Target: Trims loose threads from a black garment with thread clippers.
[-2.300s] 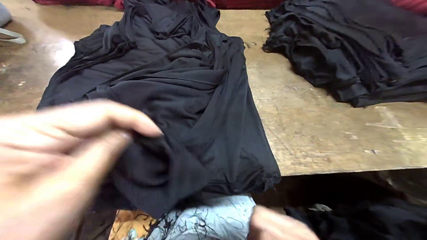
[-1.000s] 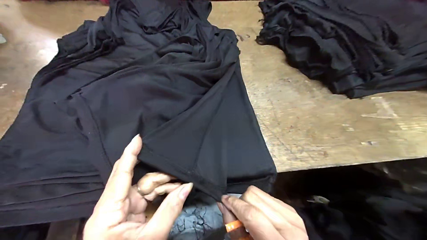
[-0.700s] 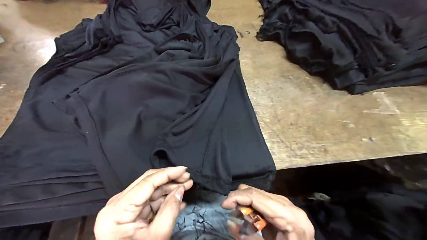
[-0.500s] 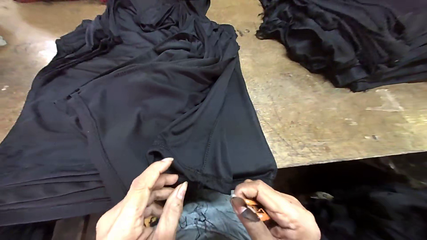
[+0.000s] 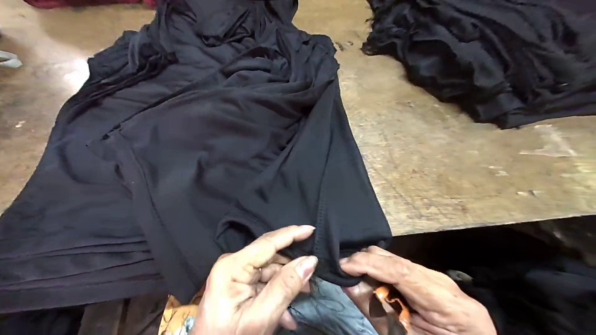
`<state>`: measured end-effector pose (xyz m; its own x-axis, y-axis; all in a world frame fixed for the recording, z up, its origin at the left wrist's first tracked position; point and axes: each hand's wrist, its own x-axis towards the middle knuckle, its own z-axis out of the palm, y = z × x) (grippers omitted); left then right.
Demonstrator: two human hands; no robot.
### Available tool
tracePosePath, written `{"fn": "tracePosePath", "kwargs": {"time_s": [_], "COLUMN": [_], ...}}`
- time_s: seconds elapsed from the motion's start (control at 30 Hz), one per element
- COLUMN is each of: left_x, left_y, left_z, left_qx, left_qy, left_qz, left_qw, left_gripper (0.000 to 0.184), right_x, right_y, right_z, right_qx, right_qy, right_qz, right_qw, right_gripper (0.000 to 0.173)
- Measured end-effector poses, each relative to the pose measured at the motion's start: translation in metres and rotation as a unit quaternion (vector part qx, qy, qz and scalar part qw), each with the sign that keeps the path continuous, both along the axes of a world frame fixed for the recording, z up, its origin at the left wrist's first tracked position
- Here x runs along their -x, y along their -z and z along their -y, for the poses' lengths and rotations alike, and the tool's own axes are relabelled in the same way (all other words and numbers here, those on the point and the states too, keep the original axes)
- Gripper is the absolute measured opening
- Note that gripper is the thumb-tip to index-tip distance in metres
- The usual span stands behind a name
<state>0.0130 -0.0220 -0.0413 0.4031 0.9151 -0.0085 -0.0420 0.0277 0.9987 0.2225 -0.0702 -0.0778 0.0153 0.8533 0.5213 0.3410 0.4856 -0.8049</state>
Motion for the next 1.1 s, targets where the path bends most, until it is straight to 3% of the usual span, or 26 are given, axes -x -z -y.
{"fn": "tracePosePath", "kwargs": {"time_s": [0.13,0.3,0.47,0.57,0.63,0.7,0.77,0.97,1.1], "left_x": [-0.011,-0.006,0.003,0.005,0.006,0.007,0.008,0.007,0.002], "left_y": [0.012,0.005,0.001,0.003,0.005,0.004,0.006,0.013,0.014], "left_z": [0.002,0.0,0.013,0.019,0.021,0.023,0.024,0.029,0.03], "left_qx": [-0.006,0.007,0.022,0.009,-0.007,-0.011,-0.016,0.013,0.039], "left_qy": [-0.1,-0.097,-0.085,-0.058,-0.039,-0.039,-0.06,-0.098,-0.084], "left_qz": [0.061,0.093,0.071,0.074,0.085,0.084,0.071,0.102,0.139], "left_qw": [0.993,0.991,0.994,0.996,0.996,0.996,0.996,0.99,0.986], "left_gripper": [0.024,0.025,0.026,0.018,0.018,0.018,0.018,0.02,0.048], "right_x": [-0.01,-0.015,-0.009,0.009,0.019,0.022,0.022,0.02,0.024], "right_y": [0.0,0.006,-0.008,-0.01,-0.01,-0.007,-0.007,-0.019,-0.019], "right_z": [0.004,0.006,0.017,0.017,0.015,0.014,0.016,0.026,0.028], "right_qx": [0.002,0.025,0.123,0.151,0.161,0.152,0.129,0.035,-0.026], "right_qy": [-0.008,0.04,-0.065,-0.05,-0.029,-0.033,-0.045,-0.03,-0.023], "right_qz": [0.03,0.075,-0.059,-0.079,-0.073,-0.067,-0.039,0.15,0.206], "right_qw": [1.0,0.996,0.988,0.984,0.984,0.986,0.99,0.988,0.978], "right_gripper": [0.012,0.015,0.029,0.041,0.035,0.018,0.009,0.017,0.014]}}
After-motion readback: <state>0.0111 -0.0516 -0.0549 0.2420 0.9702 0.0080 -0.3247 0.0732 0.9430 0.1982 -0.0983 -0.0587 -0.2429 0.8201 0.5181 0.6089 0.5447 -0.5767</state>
